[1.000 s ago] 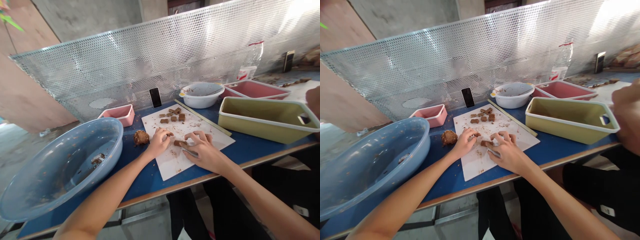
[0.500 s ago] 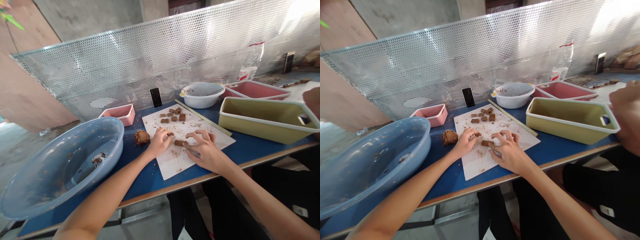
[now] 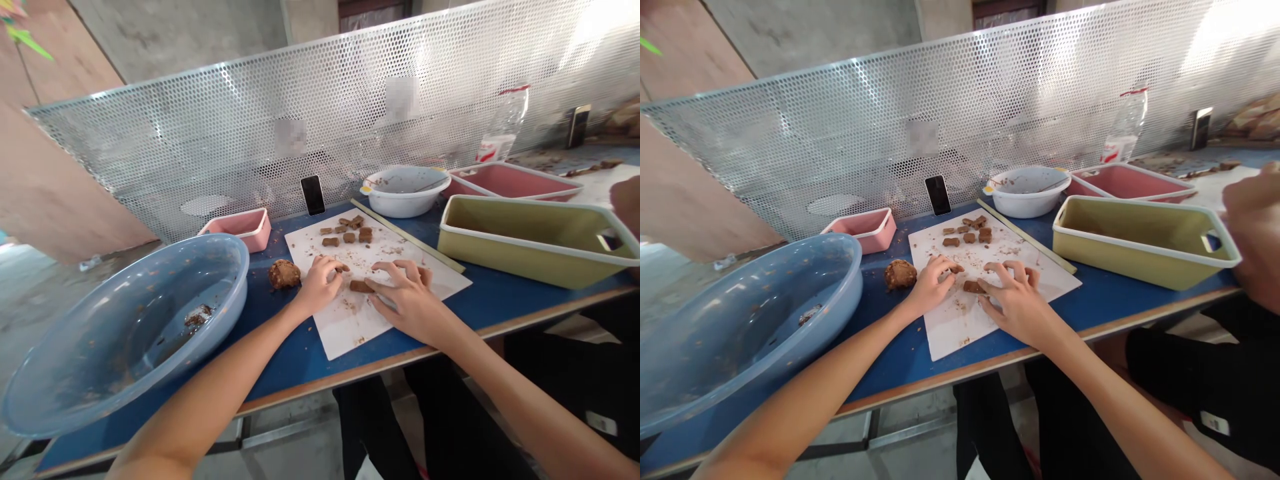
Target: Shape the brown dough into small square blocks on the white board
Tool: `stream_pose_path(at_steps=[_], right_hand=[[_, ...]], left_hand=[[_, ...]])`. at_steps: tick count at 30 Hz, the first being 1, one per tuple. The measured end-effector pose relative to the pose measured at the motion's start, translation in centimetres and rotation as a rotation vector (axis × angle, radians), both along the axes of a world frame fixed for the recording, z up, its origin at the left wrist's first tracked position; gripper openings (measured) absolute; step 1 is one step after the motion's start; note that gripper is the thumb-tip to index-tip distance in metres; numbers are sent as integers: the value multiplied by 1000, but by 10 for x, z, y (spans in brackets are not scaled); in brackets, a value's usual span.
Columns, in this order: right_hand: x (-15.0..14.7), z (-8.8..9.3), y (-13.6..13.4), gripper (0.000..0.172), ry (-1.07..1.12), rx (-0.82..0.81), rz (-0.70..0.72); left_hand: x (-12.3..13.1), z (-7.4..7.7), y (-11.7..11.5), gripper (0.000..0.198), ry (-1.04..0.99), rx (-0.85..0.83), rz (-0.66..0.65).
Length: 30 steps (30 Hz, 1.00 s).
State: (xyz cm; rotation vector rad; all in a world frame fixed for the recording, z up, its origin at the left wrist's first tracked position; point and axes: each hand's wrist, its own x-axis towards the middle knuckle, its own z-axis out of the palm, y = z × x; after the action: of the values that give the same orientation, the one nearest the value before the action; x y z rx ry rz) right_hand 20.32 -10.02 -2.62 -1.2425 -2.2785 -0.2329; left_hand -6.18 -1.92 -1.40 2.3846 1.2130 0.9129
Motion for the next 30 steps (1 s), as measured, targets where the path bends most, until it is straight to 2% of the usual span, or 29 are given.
stream_pose_path(at_steps=[4, 9, 21, 26, 30], right_hand=[[-1, 0, 0, 41, -4, -3, 36], [-2, -1, 1, 44, -3, 7, -27], [-2, 0, -1, 40, -33, -8, 27], [-3, 2, -1, 43, 1, 23, -32], [-3, 2, -1, 41, -7, 6, 39]], left_hand=[[0, -1, 1, 26, 9, -1, -1], [0, 0, 1, 25, 9, -9, 16], [1, 2, -1, 26, -8, -13, -3], [1, 0, 0, 25, -19, -13, 2], [0, -2, 1, 25, -15, -10, -7]])
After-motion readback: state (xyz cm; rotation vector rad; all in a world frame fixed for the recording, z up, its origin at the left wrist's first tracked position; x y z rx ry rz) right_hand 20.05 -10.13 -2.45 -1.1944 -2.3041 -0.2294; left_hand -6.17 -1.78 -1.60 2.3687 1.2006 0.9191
